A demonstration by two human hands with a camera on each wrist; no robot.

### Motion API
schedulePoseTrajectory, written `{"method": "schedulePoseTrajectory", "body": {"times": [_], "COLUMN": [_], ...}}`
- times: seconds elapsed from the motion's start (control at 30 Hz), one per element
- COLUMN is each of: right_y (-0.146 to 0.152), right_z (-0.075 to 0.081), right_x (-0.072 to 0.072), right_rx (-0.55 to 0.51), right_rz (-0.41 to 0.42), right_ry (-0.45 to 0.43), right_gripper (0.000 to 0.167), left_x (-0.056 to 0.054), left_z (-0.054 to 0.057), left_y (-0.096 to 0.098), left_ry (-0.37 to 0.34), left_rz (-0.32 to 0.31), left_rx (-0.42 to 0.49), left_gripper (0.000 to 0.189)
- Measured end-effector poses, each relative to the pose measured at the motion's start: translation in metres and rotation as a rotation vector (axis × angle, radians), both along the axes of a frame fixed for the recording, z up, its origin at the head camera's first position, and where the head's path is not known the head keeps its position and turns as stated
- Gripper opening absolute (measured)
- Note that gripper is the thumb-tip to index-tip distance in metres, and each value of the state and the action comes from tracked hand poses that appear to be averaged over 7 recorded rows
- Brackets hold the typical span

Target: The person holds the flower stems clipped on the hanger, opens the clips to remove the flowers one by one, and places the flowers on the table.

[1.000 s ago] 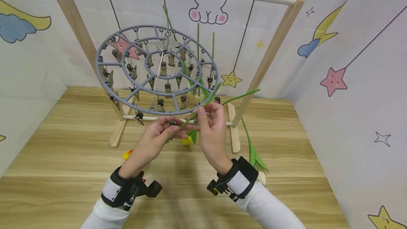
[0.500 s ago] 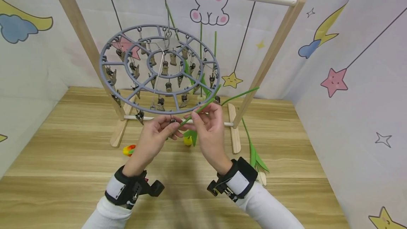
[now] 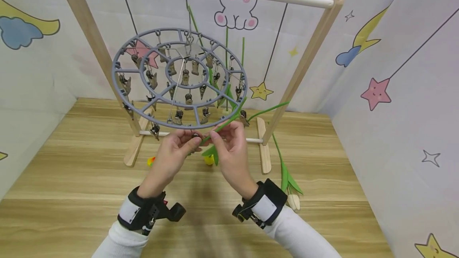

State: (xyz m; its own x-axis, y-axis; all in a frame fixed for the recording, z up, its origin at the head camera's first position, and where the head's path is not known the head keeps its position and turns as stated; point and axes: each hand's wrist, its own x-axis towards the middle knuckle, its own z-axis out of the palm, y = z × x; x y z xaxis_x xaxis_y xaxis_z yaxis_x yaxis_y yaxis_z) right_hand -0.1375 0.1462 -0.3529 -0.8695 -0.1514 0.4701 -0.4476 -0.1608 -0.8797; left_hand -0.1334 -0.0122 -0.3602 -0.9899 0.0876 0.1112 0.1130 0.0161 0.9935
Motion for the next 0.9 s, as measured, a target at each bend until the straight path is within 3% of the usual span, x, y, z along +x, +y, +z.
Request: {"method": "schedulePoseTrajectory", "body": {"times": [0.33,0.57,0.9], "right_y": [-0.0019,-0.0023,0.0022], "right_z": [-0.0007,-0.0004,0.0029], "right_x": [-0.0002,-0.0007,-0.0034], "right_rx": [0.013,0.043,0.031], "right_rz": [0.01,0.014,0.005], "right_ry": [0.036,0.073,0.14], "right_gripper": [0.023,0.022,0.026], "left_x": [-0.0024,-0.0035,-0.0052], "left_z": [-0.0054,-0.0074,-0.0086], "left_y": [-0.001,0.0022,0.0025], "left_ry": [0.052,0.078,0.078], "left_rz": [-0.016,0.035,0.113], "left_rx": [0.081,0.154,0.134], "left_gripper": [0.019,0.018,0.011]}}
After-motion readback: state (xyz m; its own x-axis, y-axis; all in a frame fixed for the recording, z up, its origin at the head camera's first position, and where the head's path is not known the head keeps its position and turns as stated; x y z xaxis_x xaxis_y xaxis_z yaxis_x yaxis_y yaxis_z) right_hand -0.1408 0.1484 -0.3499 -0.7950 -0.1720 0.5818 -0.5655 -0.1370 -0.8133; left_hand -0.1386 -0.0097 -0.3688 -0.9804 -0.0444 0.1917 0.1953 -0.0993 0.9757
